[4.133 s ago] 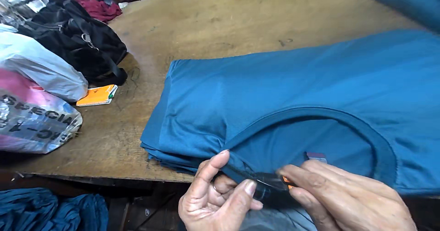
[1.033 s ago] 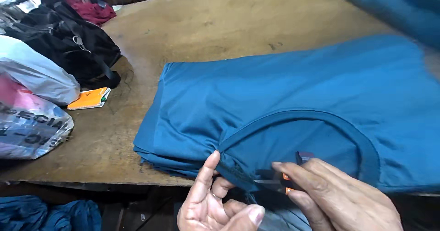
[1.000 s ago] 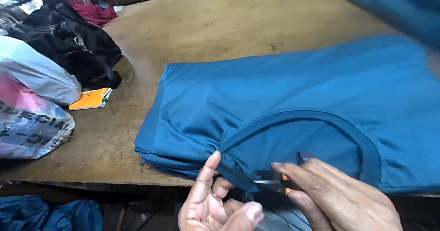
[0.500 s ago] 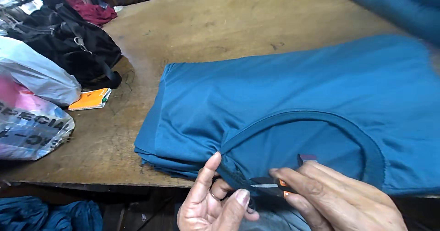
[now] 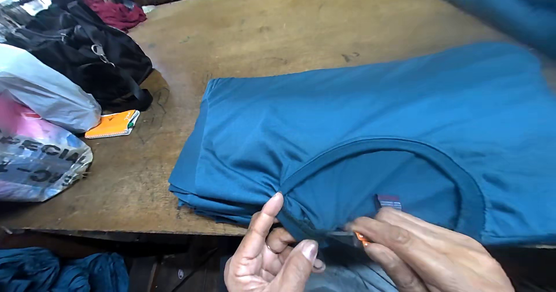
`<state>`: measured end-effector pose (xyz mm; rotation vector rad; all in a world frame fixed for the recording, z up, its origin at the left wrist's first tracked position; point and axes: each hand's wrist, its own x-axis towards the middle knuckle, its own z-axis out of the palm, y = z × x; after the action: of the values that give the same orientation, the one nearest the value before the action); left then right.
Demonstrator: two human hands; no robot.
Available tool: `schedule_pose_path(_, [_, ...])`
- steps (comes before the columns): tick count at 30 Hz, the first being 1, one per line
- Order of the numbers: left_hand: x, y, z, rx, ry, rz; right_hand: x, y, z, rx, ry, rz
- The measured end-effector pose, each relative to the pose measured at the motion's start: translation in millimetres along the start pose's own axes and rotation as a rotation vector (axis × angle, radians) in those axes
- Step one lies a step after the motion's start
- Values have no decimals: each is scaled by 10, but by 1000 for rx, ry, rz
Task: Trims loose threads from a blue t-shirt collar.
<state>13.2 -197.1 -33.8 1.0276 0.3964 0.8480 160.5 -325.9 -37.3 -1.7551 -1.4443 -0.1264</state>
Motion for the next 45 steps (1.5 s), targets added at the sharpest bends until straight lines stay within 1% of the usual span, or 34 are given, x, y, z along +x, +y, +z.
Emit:
schedule_pose_path(4, [12,-17,-72,41,-38,65,-38,54,-93,80,59,19])
schedule_pose_path(7, [17,6,-48,38,9,63,-58,72,-128,238,47,39])
schedule_pose_path(10, [17,2,-31,29,32,62,-21,-18,-87,493,-1,159])
schedule_pose_path(12, [12,-10,-41,40,1,85,49,-71,-18,546,4,201])
schedule_pose_path(14, [1,-27,-39,53,-18,112,126,-106,78,460,71,158])
schedule_pose_path(16, [-1,-51,-43,58,-31,142,189,-110,130,277,118,66])
schedule_pose_path(19, [0,-63,-58,35,-38,141,216,-166,94,-28,95,-43])
schedule_pose_path(21, [-3,-68,-87,11,-53,126,175,-203,74,-124,67,-120])
schedule_pose_path(23, [5,-110,-108,-17,-68,139,122,-222,84,-127,24,-176])
schedule_pose_path(26, [47,-202,-86,50,14,225,68,-221,126,7,-86,-216])
schedule_pose_path(27, [63,-197,-70,43,41,211,63,-217,123,64,-151,-223])
schedule_pose_path(28, [70,-192,-89,3,31,182,59,-205,116,114,-212,-227])
schedule_pose_path(30, [78,-187,-117,-90,30,133,46,-170,93,187,-280,-199])
schedule_pose_path(31, [77,-182,-119,-125,36,113,36,-146,79,210,-279,-174])
schedule_pose_path(35, [57,-154,-115,-202,46,34,8,-34,8,277,-172,-61])
schedule_pose_path(37, [60,-146,-115,-217,32,31,12,-16,-30,323,-124,-8])
schedule_pose_path(40, [56,-122,-101,-180,13,34,14,-47,-34,396,-48,102])
schedule_pose_path(43, [26,-74,-88,-76,-28,52,48,-126,-2,501,55,231])
schedule_pose_path(45, [-3,-21,-72,-25,-41,55,107,-154,38,547,84,242])
